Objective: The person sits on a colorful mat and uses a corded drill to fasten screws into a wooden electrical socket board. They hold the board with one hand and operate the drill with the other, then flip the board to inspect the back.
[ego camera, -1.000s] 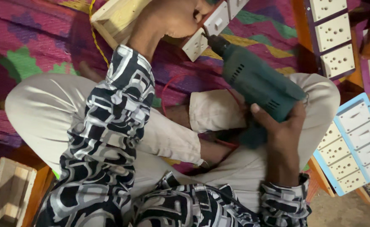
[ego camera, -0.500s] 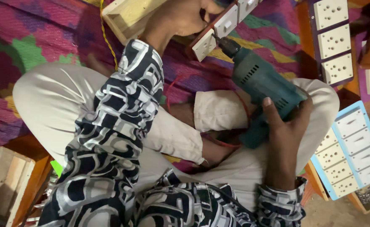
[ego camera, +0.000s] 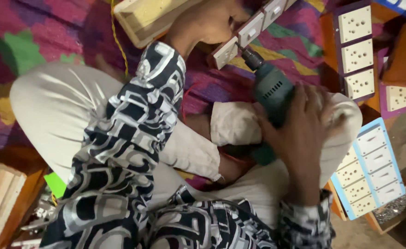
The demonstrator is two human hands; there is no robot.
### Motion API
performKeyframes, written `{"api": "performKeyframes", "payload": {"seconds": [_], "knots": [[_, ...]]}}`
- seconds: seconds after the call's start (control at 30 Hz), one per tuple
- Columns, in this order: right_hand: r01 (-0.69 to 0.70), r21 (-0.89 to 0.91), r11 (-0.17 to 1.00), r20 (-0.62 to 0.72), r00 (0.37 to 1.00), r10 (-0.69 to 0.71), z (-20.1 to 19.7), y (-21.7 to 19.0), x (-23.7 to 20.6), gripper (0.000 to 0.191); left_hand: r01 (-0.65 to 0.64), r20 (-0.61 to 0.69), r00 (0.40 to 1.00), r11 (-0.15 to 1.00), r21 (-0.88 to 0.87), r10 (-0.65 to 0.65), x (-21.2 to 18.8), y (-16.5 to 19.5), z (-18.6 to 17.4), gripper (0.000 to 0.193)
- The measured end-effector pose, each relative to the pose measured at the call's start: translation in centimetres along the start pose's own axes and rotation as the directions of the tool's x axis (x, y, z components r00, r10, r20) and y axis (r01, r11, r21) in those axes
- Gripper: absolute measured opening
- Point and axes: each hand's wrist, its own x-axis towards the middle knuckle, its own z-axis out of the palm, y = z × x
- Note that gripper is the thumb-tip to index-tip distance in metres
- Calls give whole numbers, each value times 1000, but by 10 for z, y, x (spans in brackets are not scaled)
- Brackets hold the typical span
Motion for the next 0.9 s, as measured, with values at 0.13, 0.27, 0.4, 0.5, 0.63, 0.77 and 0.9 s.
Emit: {"api": "performKeyframes", "payload": {"seconds": [0.13, 0.27, 0.4, 0.5, 0.63, 0.77, 0.9], "knots": [[-126, 307, 943, 163, 983, 78, 4, -3, 15, 80, 14, -54, 998, 999, -47, -16, -2, 3, 1, 51], [-268, 216, 939, 319, 928, 192, -8, 1, 13, 81, 73, 34, 997, 997, -14, -72, 0, 7, -8, 44], [-257, 141, 956, 398, 899, 183, -13, 2, 17, 81, -29, -18, 999, 999, 14, 29, 1, 7, -4, 47], [-11, 102, 995, 321, 947, -23, -5, 5, 31, 74, -117, -86, 990, 993, -20, 115, 4, 0, 0, 48], [92, 230, 969, 297, 941, -160, 8, 19, 66, 65, -157, -74, 985, 988, -16, 155, 6, -9, 9, 49], [-152, 558, 816, 383, 920, -90, 38, -7, 106, 47, -131, -197, 973, 991, -33, 122, 6, -8, 20, 37], [-311, 580, 753, 483, 876, -10, 48, -33, 111, 37, 62, -27, 998, 997, -39, -64, 9, -1, 13, 41]]}}
